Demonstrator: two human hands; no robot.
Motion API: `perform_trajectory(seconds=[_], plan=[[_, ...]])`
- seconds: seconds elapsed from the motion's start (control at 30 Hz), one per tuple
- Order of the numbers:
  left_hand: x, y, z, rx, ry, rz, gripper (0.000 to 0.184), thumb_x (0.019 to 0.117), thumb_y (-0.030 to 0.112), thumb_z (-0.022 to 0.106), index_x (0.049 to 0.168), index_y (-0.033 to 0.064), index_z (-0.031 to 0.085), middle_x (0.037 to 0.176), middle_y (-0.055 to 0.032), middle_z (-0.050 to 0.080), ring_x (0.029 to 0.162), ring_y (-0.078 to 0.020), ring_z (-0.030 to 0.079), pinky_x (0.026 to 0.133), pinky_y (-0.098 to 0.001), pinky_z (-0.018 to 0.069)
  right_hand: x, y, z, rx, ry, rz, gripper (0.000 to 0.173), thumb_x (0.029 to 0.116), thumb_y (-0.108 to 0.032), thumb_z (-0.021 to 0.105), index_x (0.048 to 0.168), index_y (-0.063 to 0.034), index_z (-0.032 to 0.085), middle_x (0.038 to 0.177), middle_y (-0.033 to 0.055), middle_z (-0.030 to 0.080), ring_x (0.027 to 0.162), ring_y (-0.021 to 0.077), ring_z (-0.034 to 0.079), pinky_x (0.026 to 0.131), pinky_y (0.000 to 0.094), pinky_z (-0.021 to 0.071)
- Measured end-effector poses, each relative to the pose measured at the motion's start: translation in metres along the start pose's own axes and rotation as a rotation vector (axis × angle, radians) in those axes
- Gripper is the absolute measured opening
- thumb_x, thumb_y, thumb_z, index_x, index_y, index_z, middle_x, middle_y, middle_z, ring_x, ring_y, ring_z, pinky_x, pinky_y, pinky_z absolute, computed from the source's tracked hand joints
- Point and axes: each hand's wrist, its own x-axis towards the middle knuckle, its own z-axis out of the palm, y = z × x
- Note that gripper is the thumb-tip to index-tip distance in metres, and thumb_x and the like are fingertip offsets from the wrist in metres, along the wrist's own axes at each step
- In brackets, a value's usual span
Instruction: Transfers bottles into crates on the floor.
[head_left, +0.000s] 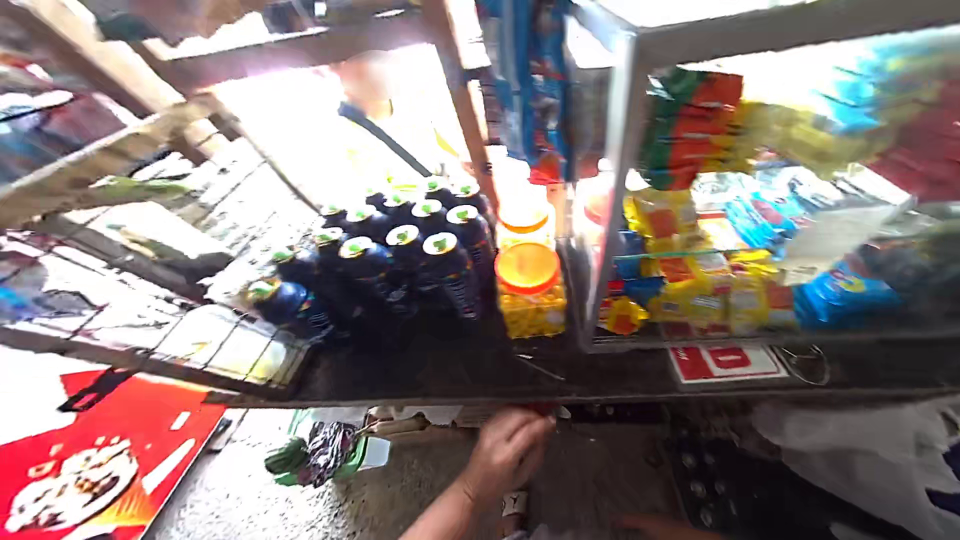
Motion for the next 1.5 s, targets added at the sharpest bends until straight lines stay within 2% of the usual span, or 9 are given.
perform_trajectory(seconds=[0.17, 0.3, 0.43, 0.67, 0.9, 1.07, 1.23, 1.33, 1.5], plan=[[0.049, -0.082, -0.153, 0.468, 0.376, -0.142, 0.019, 0.0981, 0.016, 0.060, 0.108, 0.0059, 0.073, 0.107, -0.0159, 0.071, 0.108, -0.0302, 0.066, 0.098, -0.0452, 0.0525, 0.043, -0.168, -0.049, -0.152, 0.278, -0.680, 0.041, 0.0968, -0.014, 0.066, 0.135, -0.0005, 0.064, 0.140, 0.0151, 0.063, 0.133, 0.0228, 0.058, 0.115, 0.0411, 0.0456], [0.063, -0.131, -0.229, 0.603, 0.420, -0.346, 0.041, 0.0966, 0.025, 0.059, 0.126, -0.0032, 0.065, 0.132, -0.0292, 0.059, 0.125, -0.0485, 0.054, 0.105, -0.0610, 0.0419, 0.072, -0.288, -0.077, -0.387, 0.683, -0.965, 0.025, 0.0993, -0.010, 0.061, 0.122, -0.0073, 0.071, 0.131, 0.0074, 0.068, 0.126, 0.0149, 0.063, 0.106, 0.0329, 0.0535], [0.080, -0.148, -0.258, 0.622, 0.336, -0.530, 0.063, 0.0895, 0.029, 0.071, 0.136, -0.0096, 0.055, 0.139, -0.0380, 0.050, 0.128, -0.0586, 0.047, 0.105, -0.0692, 0.0392, 0.089, -0.369, -0.115, -0.645, 1.132, -0.795, 0.027, 0.1017, -0.020, 0.058, 0.120, -0.0089, 0.074, 0.132, 0.0095, 0.068, 0.120, 0.0235, 0.067, 0.099, 0.0419, 0.0565], [0.075, -0.156, -0.277, 0.563, 0.214, -0.593, 0.053, 0.0941, 0.029, 0.069, 0.130, -0.0089, 0.060, 0.125, -0.0370, 0.060, 0.120, -0.0566, 0.056, 0.100, -0.0690, 0.0438, 0.119, -0.422, -0.152, -0.771, 1.202, -0.130, 0.056, 0.0954, -0.041, 0.070, 0.137, -0.0031, 0.062, 0.134, 0.0202, 0.062, 0.127, 0.0415, 0.055, 0.099, 0.0573, 0.0486], [0.059, -0.123, -0.300, 0.515, 0.098, -0.546, 0.058, 0.0914, 0.042, 0.070, 0.129, -0.0016, 0.065, 0.121, -0.0317, 0.063, 0.110, -0.0512, 0.062, 0.089, -0.0673, 0.0483, 0.103, -0.410, -0.123, -0.676, 1.313, -0.284, 0.047, 0.0873, -0.034, 0.080, 0.125, -0.0094, 0.070, 0.113, 0.0125, 0.070, 0.106, 0.0333, 0.067, 0.076, 0.0528, 0.0577], [0.053, -0.097, -0.297, 0.372, 0.070, -0.399, 0.060, 0.0893, 0.051, 0.072, 0.127, 0.0049, 0.068, 0.116, -0.0234, 0.067, 0.102, -0.0312, 0.067, 0.075, -0.0417, 0.0585, 0.062, -0.360, -0.085, -0.527, 1.371, -0.524, 0.048, 0.0888, -0.037, 0.077, 0.130, -0.0130, 0.068, 0.116, 0.0096, 0.071, 0.099, 0.0231, 0.071, 0.073, 0.0403, 0.0619], [0.063, -0.061, -0.291, -0.051, -0.123, -0.257, 0.055, 0.0865, 0.038, 0.083, 0.133, 0.0180, 0.062, 0.123, -0.0021, 0.066, 0.113, -0.0053, 0.063, 0.086, -0.0202, 0.0560, -0.017, -0.276, -0.026, -0.136, 1.329, -0.637, 0.047, 0.0916, -0.038, 0.077, 0.128, -0.0110, 0.066, 0.121, 0.0056, 0.068, 0.112, 0.0068, 0.066, 0.081, 0.0198, 0.0614], [0.080, -0.046, -0.256, -0.297, -0.320, -0.111, 0.056, 0.0836, 0.035, 0.085, 0.134, 0.0248, 0.062, 0.126, 0.0091, 0.066, 0.118, -0.0031, 0.061, 0.097, -0.0224, 0.0537, -0.066, -0.228, 0.016, -0.058, 1.350, -0.516, 0.045, 0.0898, -0.039, 0.078, 0.127, -0.0158, 0.067, 0.119, 0.0022, 0.069, 0.110, 0.0037, 0.066, 0.081, 0.0173, 0.0600], [0.111, 0.002, -0.154, -0.438, -0.652, 0.040, 0.051, 0.0852, 0.035, 0.083, 0.128, 0.0149, 0.063, 0.116, -0.0034, 0.067, 0.115, -0.0080, 0.060, 0.097, -0.0228, 0.0504, -0.119, -0.150, 0.064, -0.123, 1.392, 0.024, 0.053, 0.0799, -0.032, 0.080, 0.127, -0.0094, 0.070, 0.112, 0.0107, 0.071, 0.103, 0.0224, 0.068, 0.086, 0.0371, 0.0588]])
